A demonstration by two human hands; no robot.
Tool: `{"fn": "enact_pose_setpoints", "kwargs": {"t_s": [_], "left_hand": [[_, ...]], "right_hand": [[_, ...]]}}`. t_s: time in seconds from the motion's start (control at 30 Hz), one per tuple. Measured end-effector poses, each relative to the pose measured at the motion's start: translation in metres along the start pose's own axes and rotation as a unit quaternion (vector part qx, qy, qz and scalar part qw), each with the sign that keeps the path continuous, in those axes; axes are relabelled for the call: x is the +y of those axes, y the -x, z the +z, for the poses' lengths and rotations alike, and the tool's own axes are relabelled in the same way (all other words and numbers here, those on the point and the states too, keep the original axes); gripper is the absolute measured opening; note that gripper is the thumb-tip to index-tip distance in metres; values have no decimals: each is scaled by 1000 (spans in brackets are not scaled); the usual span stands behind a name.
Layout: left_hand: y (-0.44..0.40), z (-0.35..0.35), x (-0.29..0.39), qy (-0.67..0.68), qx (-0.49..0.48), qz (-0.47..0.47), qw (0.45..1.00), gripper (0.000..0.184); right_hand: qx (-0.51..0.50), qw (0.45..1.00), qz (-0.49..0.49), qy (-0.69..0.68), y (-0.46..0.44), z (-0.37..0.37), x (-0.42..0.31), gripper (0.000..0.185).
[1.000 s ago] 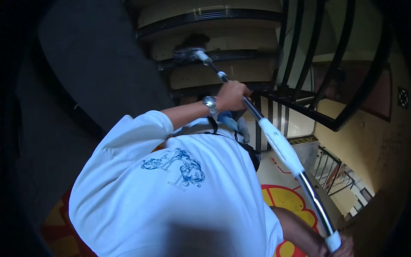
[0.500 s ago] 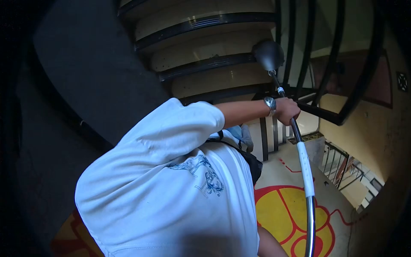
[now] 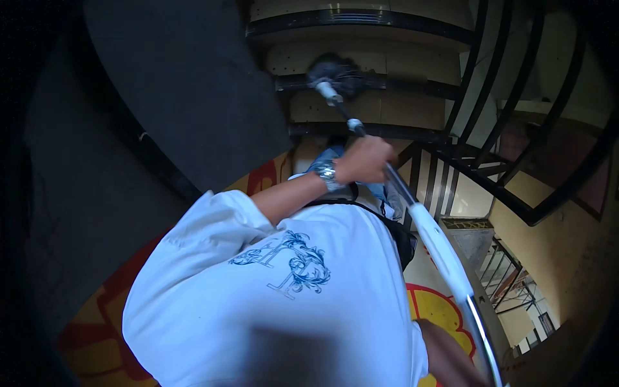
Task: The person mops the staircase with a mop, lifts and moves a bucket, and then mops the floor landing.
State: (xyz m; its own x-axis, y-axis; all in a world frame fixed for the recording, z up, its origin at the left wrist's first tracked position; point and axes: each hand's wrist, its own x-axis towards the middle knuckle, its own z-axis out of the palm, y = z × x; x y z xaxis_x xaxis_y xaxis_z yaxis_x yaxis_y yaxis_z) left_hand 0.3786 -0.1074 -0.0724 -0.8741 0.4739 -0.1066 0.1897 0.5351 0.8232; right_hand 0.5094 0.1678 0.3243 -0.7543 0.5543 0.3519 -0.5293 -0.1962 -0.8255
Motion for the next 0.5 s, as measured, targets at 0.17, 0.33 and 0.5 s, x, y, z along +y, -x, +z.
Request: {"fn": "enact_pose_setpoints", "kwargs": {"t_s": [0.17, 0.33, 0.5], "left_hand": [[33, -23, -54, -60, 78, -121, 988, 21], [13, 4, -38, -41, 154, -97, 982, 21], [-19, 13, 12, -33, -11, -69, 997, 24]], "right_hand": [[28, 999, 23, -25, -56, -55, 90, 36], [-29, 996, 33, -83, -50, -63, 61, 41], [35, 997, -65, 0, -37, -86, -18, 42]]}}
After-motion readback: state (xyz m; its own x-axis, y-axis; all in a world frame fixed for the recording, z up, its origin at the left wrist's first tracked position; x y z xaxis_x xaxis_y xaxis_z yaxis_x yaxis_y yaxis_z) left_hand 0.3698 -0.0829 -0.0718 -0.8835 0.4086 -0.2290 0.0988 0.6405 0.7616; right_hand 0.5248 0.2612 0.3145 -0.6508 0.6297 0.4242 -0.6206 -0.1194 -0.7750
